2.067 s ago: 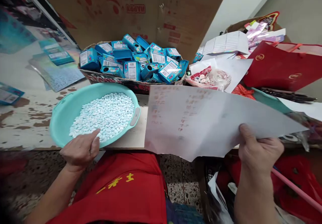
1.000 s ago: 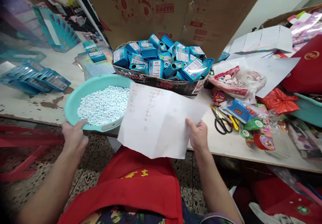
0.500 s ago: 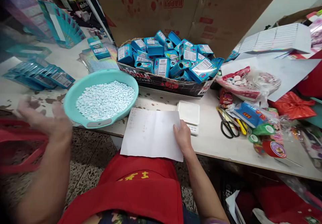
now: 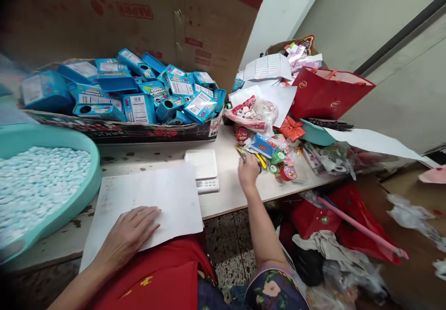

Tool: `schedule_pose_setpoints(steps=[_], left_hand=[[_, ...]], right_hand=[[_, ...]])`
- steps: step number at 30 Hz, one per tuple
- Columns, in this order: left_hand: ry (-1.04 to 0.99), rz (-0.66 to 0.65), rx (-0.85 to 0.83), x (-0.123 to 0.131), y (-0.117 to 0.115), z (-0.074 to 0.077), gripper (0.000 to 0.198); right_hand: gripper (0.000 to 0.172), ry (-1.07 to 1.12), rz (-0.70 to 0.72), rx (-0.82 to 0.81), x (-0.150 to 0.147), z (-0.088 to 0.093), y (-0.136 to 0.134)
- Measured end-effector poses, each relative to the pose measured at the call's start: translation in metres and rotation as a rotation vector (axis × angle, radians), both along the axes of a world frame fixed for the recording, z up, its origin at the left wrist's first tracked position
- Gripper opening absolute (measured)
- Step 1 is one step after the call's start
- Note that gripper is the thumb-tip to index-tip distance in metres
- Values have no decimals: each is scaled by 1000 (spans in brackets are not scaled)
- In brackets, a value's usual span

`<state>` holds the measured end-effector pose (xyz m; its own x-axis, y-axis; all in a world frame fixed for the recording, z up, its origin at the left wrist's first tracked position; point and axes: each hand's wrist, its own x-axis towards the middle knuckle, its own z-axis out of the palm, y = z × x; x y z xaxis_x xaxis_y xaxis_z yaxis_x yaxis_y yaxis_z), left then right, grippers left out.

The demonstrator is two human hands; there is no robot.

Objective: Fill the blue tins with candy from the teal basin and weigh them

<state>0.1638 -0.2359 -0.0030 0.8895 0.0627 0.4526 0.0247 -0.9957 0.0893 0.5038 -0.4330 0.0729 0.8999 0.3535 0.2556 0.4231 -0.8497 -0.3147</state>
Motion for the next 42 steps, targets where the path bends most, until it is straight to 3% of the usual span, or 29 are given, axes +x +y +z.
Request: schedule_pose_setpoints(steps=[3, 6, 10, 15, 17, 20, 22, 25, 27, 30, 32, 37, 42], left_hand=[[-42, 7, -59, -8, 6, 9, 26], [-73, 53, -128, -21, 6, 18, 24], [-90, 144, -187, -41, 2, 32, 24], [-148, 194, -145, -55, -1, 45, 27], [-168, 184, -151, -54, 1, 45, 27], [-188, 149, -206, -43, 0, 42, 27], [-188, 125, -276, -32, -7, 44, 24], [-120, 104, -548, -14, -26, 58, 24], [41, 102, -911, -5, -38, 68, 34], [244, 104, -1469, -4, -46, 77, 34], [249, 141, -1662, -14, -46, 77, 34], [244, 154, -1690, -44, -41, 71, 37], [256, 178, -1754, -49, -39, 74, 34]], right_hand=[[35, 53, -86, -143, 57, 2, -15], [27, 137, -105, -302, 88, -1, -12], [26, 162, -36, -418, 94, 3, -7], [25, 173, 111, -368, 75, 30, -30], [26, 285, 178, -218, 59, 40, -42], [36, 676, 235, 348, 22, 48, -47], [41, 923, 211, 720, -15, 44, -35], [36, 1112, 211, 947, -88, 27, -2], [29, 1188, 281, 1007, -142, 13, 18], [17, 1179, 458, 1016, -205, -7, 35], [13, 1141, 537, 984, -227, -16, 38], [17, 1164, 604, 831, -237, -19, 42], [21, 1148, 661, 693, -248, -12, 52]])
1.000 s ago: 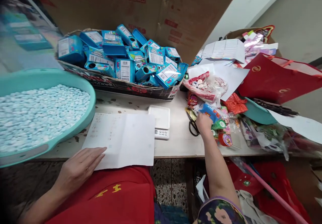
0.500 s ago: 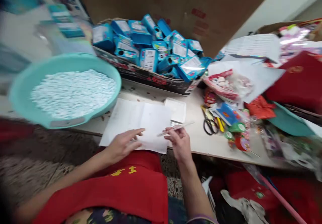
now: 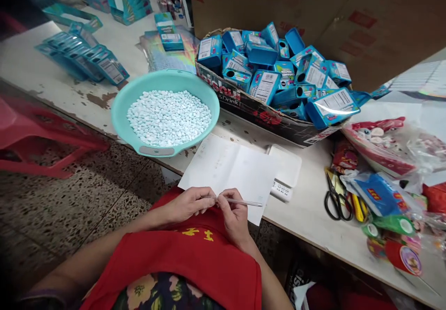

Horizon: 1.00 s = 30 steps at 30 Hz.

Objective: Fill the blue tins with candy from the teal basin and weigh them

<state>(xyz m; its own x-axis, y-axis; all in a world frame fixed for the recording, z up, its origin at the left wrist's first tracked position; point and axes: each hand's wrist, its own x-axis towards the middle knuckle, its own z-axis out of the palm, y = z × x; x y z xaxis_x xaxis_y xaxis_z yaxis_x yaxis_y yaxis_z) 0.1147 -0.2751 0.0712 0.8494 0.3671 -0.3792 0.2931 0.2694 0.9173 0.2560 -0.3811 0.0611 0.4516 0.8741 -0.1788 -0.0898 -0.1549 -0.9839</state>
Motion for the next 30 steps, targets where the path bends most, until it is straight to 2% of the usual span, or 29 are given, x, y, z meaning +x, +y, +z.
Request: schedule_pose_setpoints(steps=[5, 7, 10, 12, 15, 18, 20, 24, 30], left_hand=[[33, -45, 45, -9, 7, 10, 36], [96, 4, 124, -25, 16, 7, 36], [228, 201, 279, -55, 32, -5, 37], [268, 285, 422, -67, 39, -14, 35], [187, 292, 803, -61, 40, -27, 27], [5, 230, 1219, -35, 38, -38, 18], [-55, 199, 1402, -20, 39, -44, 13], [-59, 159, 1549, -2, 45, -54, 11], [3, 146, 1627, 6, 46, -68, 10]], right_hand=[[21, 58, 5, 38, -3, 3, 2], [21, 94, -192, 105, 13, 12, -1], [25, 72, -631, 258, 52, 31, -3], [27, 27, -707, 291, 70, 41, 1], [26, 17, -619, 231, 68, 41, 23], [31, 27, -557, 162, 45, 26, 58], [32, 12, -508, 118, 32, 13, 79], [29, -94, -375, 82, 28, -8, 102], [27, -271, -334, -57, 36, -41, 101]])
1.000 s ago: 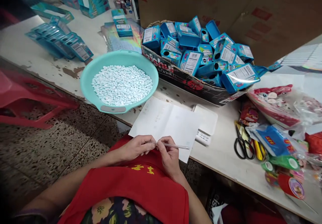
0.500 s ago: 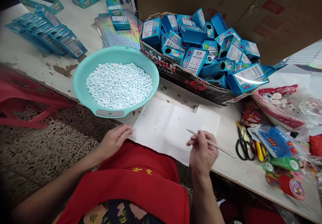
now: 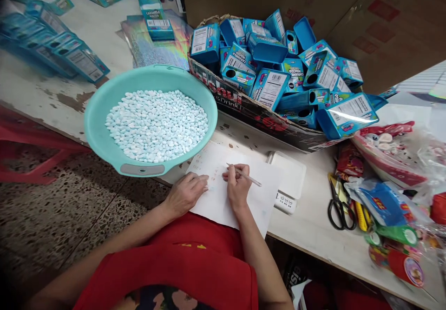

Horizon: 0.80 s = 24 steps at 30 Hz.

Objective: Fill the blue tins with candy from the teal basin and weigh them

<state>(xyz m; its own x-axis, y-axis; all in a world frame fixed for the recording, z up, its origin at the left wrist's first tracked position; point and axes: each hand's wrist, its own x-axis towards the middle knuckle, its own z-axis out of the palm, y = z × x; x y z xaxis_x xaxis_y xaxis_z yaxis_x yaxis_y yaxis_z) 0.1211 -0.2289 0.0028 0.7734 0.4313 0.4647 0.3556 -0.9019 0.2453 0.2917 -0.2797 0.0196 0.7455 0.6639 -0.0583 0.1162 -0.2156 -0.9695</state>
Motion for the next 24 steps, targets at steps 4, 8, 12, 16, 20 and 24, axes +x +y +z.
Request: schedule_pose_setpoints(steps=[4, 8, 12, 16, 20, 24], left_hand=[[-34, 6, -37, -1, -1, -5, 7], [-88, 17, -112, -3, -1, -7, 6], [-97, 30, -140, -2, -1, -7, 5], [-95, 37, -139, -1, -1, -7, 6], [-96, 42, -148, -1, -1, -7, 7], [-103, 49, -139, -1, -1, -8, 7]], right_hand=[[26, -53, -10, -19, 0, -12, -4], [26, -88, 14, -45, 0, -14, -5], [25, -114, 37, -87, 1, -14, -5], [23, -110, 38, -109, 1, -14, -4], [23, -110, 47, -116, 0, -12, -4], [23, -129, 67, -107, 1, -13, -3]])
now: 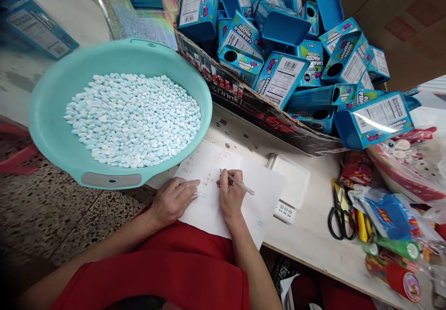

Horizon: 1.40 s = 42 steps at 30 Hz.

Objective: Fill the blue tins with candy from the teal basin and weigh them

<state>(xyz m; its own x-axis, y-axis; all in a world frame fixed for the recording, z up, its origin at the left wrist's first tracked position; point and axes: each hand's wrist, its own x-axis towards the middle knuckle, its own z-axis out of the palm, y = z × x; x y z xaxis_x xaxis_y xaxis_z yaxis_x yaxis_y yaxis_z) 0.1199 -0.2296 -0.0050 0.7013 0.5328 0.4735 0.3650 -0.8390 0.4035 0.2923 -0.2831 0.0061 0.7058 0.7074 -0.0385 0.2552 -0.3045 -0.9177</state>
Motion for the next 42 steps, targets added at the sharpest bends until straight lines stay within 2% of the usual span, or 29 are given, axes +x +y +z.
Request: schedule_pose_setpoints(steps=[9, 16, 25, 30, 33, 36, 38, 40, 42], left_hand=[[-13, -3, -8, 0, 1, 1, 5], [9, 4, 4, 0, 0, -1, 7], [1, 4, 22, 0, 0, -1, 7], [-2, 0, 26, 1, 1, -7, 7], [-33, -6, -1, 1, 1, -8, 11], [-129, 38, -141, -2, -1, 3, 18], [-207, 89, -317, -5, -5, 16, 22], [-220, 113, -587, -7, -10, 32, 27], [-199, 89, -893, -7, -14, 47, 30]], right_hand=[[24, -54, 26, -18, 2, -2, -1], [26, 32, -21, -25, 1, 5, 0], [24, -42, -11, -37, 1, -3, -1], [24, -68, -16, -34, 0, -3, 0], [25, 7, -17, -8, 2, -2, 2], [26, 237, -71, 126, 9, 9, 1], [26, 332, -133, 284, 14, 23, -3], [23, 338, -139, 388, 16, 40, -12], [21, 353, -59, 362, 14, 56, -26]])
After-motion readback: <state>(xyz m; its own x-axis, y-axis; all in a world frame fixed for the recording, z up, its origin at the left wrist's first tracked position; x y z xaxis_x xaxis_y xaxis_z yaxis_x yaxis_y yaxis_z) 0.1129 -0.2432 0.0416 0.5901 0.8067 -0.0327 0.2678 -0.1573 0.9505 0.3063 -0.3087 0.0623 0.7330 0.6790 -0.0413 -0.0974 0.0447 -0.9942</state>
